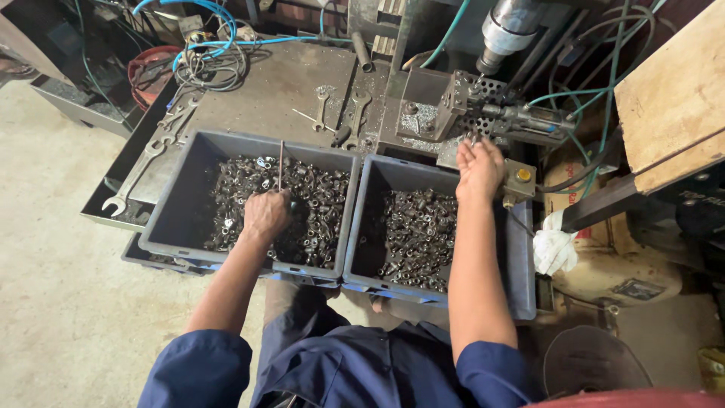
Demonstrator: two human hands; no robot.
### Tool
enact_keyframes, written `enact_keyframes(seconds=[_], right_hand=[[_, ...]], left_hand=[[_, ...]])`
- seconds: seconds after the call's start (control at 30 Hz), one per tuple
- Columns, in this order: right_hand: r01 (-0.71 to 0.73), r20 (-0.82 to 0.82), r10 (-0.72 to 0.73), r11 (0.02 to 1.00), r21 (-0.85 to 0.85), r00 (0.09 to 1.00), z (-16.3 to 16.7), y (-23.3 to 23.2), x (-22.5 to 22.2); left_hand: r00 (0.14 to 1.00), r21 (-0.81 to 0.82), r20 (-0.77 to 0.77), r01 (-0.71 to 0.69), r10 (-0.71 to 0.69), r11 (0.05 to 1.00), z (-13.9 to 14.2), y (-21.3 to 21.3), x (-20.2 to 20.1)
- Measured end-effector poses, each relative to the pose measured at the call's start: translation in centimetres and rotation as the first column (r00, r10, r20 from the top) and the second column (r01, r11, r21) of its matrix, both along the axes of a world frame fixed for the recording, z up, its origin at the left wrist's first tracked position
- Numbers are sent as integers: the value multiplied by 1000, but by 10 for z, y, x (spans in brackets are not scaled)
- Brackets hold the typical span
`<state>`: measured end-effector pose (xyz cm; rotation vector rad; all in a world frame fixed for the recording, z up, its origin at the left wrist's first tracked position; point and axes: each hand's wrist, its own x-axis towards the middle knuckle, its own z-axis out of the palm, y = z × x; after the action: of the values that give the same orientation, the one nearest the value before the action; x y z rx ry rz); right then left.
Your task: The person repeatedly picks small metal parts from a bin, places them into a drill press jig, and activates the machine to process each part. After each cycle, the person removes the part and returns it to the bin, continuing the sequence.
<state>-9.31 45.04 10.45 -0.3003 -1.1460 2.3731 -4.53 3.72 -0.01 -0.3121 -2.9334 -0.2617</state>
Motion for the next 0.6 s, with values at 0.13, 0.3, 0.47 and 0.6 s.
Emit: enact_keyframes(seconds=[0.13, 0.3, 0.47, 0.6], right_hand=[[31, 81, -45, 987, 159, 996, 18, 4, -30], [23, 60, -29, 995, 96, 998, 24, 5, -58], [-86, -24, 88, 994, 69, 996, 17, 7, -59], [-215, 155, 160, 862, 459, 975, 15, 14, -35]], left_hand=[[998, 18, 54, -18, 17, 1000, -4, -2, -3], [1000, -5, 5, -28, 28, 1000, -9, -3, -6], [993, 1, -115, -14, 14, 1000, -7, -4, -7], [984, -15, -169, -59, 56, 998, -7, -5, -10]])
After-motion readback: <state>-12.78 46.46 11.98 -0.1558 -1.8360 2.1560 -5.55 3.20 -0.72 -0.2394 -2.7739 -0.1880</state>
